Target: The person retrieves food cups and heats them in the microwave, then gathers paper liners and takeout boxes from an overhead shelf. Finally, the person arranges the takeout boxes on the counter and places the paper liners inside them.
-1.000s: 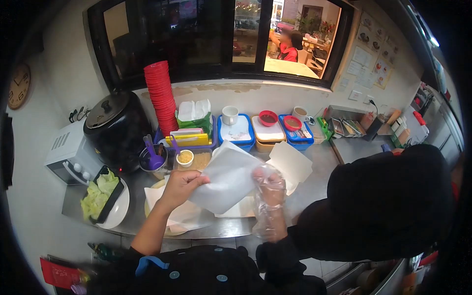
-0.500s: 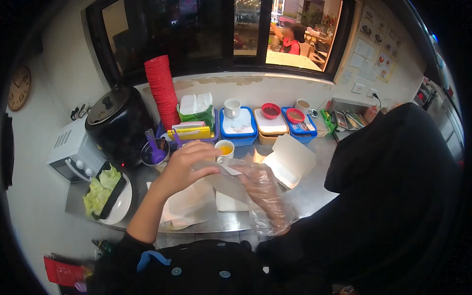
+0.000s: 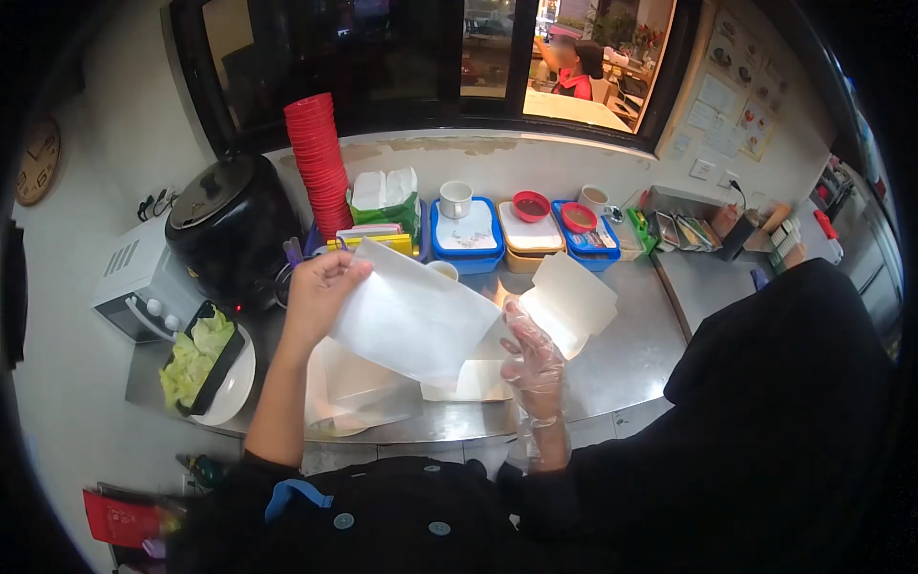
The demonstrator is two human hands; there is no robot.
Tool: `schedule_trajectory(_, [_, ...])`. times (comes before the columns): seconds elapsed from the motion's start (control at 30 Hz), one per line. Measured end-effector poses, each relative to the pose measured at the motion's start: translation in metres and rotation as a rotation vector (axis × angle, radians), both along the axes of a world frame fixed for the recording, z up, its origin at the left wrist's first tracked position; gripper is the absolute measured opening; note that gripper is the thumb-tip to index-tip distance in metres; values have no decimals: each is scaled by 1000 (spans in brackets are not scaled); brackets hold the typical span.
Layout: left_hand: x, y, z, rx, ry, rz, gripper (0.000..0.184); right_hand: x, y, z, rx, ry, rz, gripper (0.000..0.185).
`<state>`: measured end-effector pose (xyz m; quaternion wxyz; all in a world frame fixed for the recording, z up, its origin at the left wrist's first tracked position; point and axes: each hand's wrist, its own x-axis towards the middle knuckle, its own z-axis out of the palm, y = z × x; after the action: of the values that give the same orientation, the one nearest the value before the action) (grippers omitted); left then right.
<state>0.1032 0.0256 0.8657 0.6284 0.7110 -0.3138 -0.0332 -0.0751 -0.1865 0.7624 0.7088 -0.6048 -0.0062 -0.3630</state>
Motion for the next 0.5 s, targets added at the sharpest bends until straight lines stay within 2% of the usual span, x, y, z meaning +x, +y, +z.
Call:
schedule_trajectory(0.03, [-1,-4,-8,-31,43,-12,18,-1,6,3,171,-90,61,48])
schedule_trajectory(0.07, [-2,-7,-14,-63,87,-24,18,-3,7,-1,173,-89,54,48])
schedule_trajectory(0.13, [-4,-12,-23,-59,114,-32,18,-8,7,-11,31,44,59,52])
schedule_trajectory(0.17, [-5,-15,-28,-95,166,-49,18,-10,2,-11,-252,118,-70,45])
schedule_trajectory(0.2, [-7,-17,-31,-131,218,-65,18,-9,4,-12,-250,123,-72,45])
schedule_trajectory(0.27, [-14,-18,-36,-74,212,-74,18,-6,9,-17,148,222,-13,33])
schedule_trajectory(0.3, [-18,-19,-38,-22,201,-81,19,-7,8,-11,150,227,-15,33])
schedule_trajectory(0.37, [-22,-22,-48,-87,220,-99,17,-8,4,6,-114,319,-123,25])
schedule_trajectory(0.5, [-31,-29,-70,-284,253,-153,11,-8,-5,11,-46,429,-139,23])
